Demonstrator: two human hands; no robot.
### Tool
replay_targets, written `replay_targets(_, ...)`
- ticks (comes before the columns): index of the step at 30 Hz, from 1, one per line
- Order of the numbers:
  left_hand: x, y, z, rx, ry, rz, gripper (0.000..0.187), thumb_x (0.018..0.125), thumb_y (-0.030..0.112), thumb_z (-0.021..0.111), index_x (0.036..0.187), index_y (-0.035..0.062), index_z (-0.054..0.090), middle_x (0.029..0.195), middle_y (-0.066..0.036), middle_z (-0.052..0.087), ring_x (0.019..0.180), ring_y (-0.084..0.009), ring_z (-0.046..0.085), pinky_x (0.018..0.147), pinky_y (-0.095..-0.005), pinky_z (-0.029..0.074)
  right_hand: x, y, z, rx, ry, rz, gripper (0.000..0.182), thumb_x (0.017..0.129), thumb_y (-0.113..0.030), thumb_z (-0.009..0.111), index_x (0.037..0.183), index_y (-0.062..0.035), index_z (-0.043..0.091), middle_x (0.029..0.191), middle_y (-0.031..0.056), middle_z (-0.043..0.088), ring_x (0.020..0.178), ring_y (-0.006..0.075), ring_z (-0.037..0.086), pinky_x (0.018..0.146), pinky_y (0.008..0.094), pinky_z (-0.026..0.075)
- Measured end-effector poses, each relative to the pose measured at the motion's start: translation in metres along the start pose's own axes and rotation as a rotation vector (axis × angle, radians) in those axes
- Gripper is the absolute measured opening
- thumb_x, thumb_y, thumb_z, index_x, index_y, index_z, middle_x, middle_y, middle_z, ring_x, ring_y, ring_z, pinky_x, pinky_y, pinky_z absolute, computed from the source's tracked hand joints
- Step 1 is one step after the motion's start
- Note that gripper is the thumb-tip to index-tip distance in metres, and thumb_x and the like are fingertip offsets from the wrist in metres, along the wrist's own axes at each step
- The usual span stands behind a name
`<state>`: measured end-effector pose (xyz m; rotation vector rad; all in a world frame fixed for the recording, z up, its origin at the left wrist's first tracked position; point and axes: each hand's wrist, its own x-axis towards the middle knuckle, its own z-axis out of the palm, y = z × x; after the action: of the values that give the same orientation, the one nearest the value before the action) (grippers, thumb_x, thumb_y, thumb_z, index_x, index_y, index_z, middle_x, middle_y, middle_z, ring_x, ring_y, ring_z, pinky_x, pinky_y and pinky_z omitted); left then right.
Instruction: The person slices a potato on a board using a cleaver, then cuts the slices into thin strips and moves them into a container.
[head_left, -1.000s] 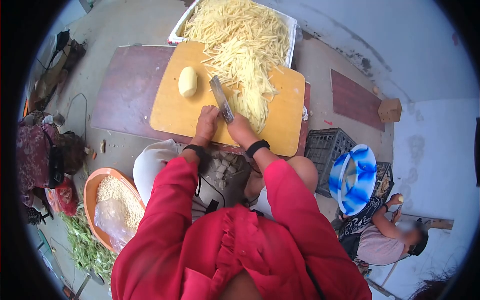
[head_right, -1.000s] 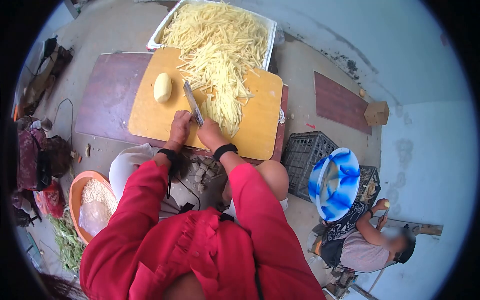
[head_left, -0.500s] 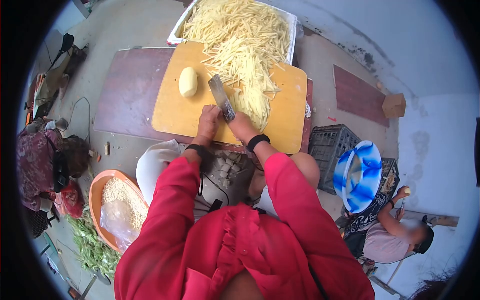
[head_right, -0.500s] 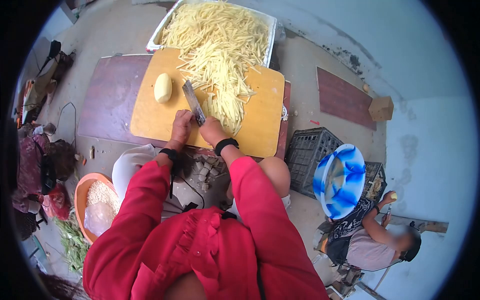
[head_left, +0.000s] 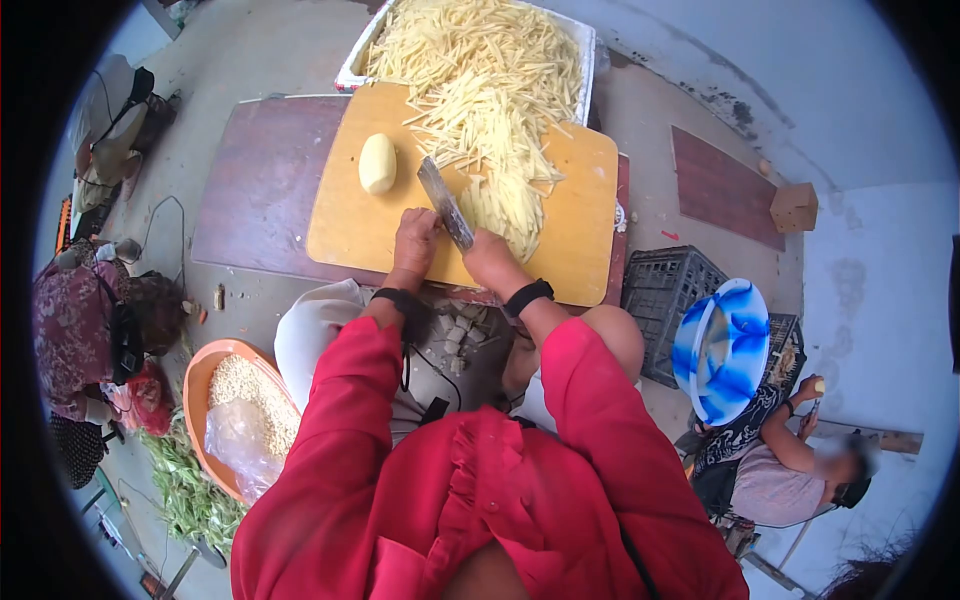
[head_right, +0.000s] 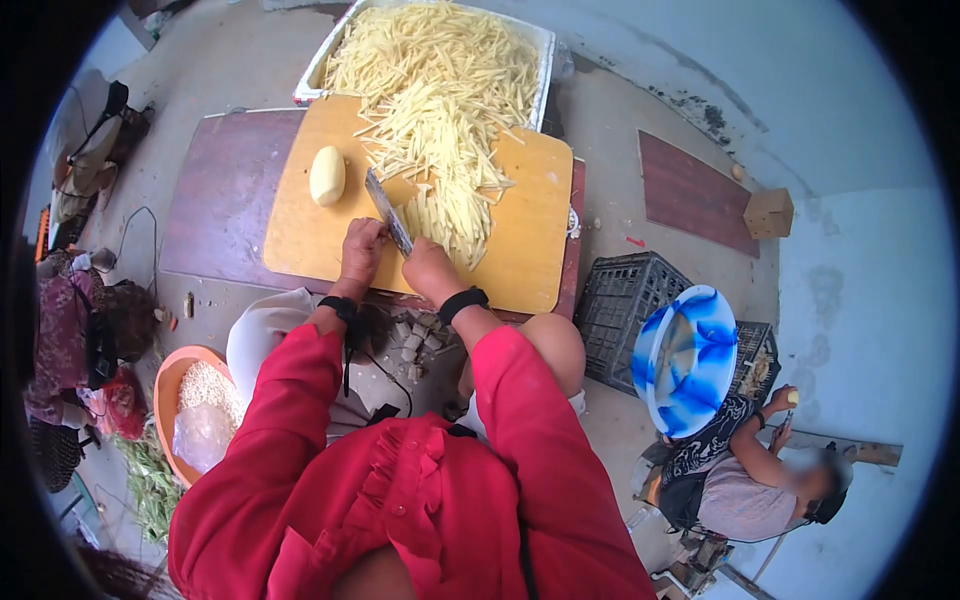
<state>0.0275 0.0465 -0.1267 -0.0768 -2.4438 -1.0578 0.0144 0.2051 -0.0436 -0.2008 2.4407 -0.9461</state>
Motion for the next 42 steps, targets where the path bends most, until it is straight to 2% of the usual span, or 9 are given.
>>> replay_targets(6, -0.002, -0.01, 0.003, -0.023, -0.017, -0.022, 0.007, 0.073, 0.001, 0.059, 0.072, 0.0074, 0.059, 0.073, -0.011, 0.059, 0.075, -0.0317, 0.055, 0.068, -0.0412, 0.047, 0.008, -0.007, -0.002, -0.046, -0.14, 0.144, 0.025, 0.081, -0.007, 0.05, 0.098, 0.007, 0.061, 0.091, 0.0312, 0.064, 0.091, 0.0463, 0.062, 0.081, 0.0484, 0.05)
replay_targets(12, 0.0, -0.013, 0.002, -0.052, -0.035, -0.042, 0.013, 0.069, -0.004, 0.064, 0.072, 0.0077, 0.06, 0.074, -0.01, 0.062, 0.076, -0.0301, 0.058, 0.069, -0.0381, 0.047, 0.005, -0.003, 0.007, 0.017, 0.102, -0.049, 0.026, 0.082, -0.009, 0.049, 0.099, 0.0083, 0.059, 0.094, 0.0349, 0.062, 0.095, 0.0487, 0.061, 0.087, 0.0511, 0.048)
replay_targets(18, -0.002, -0.015, 0.005, -0.035, -0.029, -0.041, 0.014, 0.068, -0.004, 0.065, 0.072, 0.0078, 0.06, 0.074, -0.01, 0.062, 0.075, -0.0311, 0.058, 0.069, -0.0388, 0.047, 0.003, 0.0, 0.008, 0.014, 0.092, -0.051, 0.025, 0.081, -0.009, 0.049, 0.095, 0.0082, 0.06, 0.094, 0.0349, 0.062, 0.095, 0.0485, 0.06, 0.087, 0.0508, 0.048)
replay_targets(21, -0.001, -0.019, 0.007, -0.056, -0.038, -0.07, 0.013, 0.067, -0.005, 0.064, 0.071, 0.0074, 0.059, 0.073, -0.01, 0.061, 0.075, -0.0312, 0.058, 0.068, -0.0389, 0.047, 0.008, 0.004, 0.007, 0.063, 0.007, 0.017, 0.023, 0.081, -0.006, 0.051, 0.097, 0.007, 0.06, 0.084, 0.0335, 0.063, 0.086, 0.048, 0.062, 0.077, 0.0475, 0.052)
replay_targets(24, 0.0, -0.02, 0.008, -0.048, -0.049, -0.087, 0.013, 0.067, -0.004, 0.064, 0.07, 0.0072, 0.059, 0.072, -0.01, 0.061, 0.074, -0.0313, 0.058, 0.069, -0.0393, 0.047, 0.005, -0.001, 0.005, -0.015, -0.064, 0.067, 0.024, 0.081, -0.009, 0.049, 0.094, 0.0075, 0.061, 0.095, 0.0342, 0.063, 0.094, 0.0482, 0.061, 0.086, 0.0506, 0.049)
replay_targets(36, 0.014, 0.005, 0.006, 0.152, -0.088, -0.126, 0.012, 0.071, 0.005, 0.069, 0.077, 0.0053, 0.058, 0.076, -0.015, 0.062, 0.079, -0.0356, 0.059, 0.071, -0.0449, 0.047, -0.002, -0.013, -0.015, 0.058, 0.093, 0.039, 0.025, 0.082, -0.012, 0.055, 0.096, 0.0082, 0.06, 0.092, 0.0345, 0.063, 0.095, 0.0476, 0.061, 0.086, 0.049, 0.049)
replay_targets(40, 0.031, 0.011, 0.008, 0.153, -0.1, -0.397, 0.023, 0.079, 0.017, 0.069, 0.089, 0.0017, 0.056, 0.076, -0.021, 0.063, 0.085, -0.0403, 0.063, 0.074, -0.0474, 0.05, -0.019, -0.036, -0.064, 0.409, 0.009, 0.19, 0.017, 0.081, -0.003, 0.049, 0.091, 0.0091, 0.055, 0.071, 0.0261, 0.063, 0.059, 0.0345, 0.066, 0.049, 0.0442, 0.052)
replay_targets(41, 0.033, 0.006, 0.01, 0.159, -0.119, -0.448, 0.03, 0.078, 0.021, 0.072, 0.093, 0.0012, 0.056, 0.08, -0.022, 0.063, 0.088, -0.0404, 0.063, 0.076, -0.0471, 0.05, -0.016, -0.029, -0.069, 0.506, 0.044, 0.159, 0.013, 0.08, -0.001, 0.048, 0.088, 0.0081, 0.052, 0.062, 0.0172, 0.057, 0.044, 0.0233, 0.058, 0.035, 0.0373, 0.045)
replay_targets(42, 0.035, 0.003, 0.011, 0.167, -0.139, -0.497, 0.037, 0.077, 0.024, 0.074, 0.097, 0.0007, 0.055, 0.083, -0.022, 0.063, 0.091, -0.0406, 0.063, 0.077, -0.0469, 0.05, -0.02, -0.027, -0.075, 0.6, 0.063, 0.153, 0.012, 0.08, -0.001, 0.049, 0.088, 0.0077, 0.051, 0.061, 0.0155, 0.056, 0.042, 0.0227, 0.056, 0.035, 0.0371, 0.045)
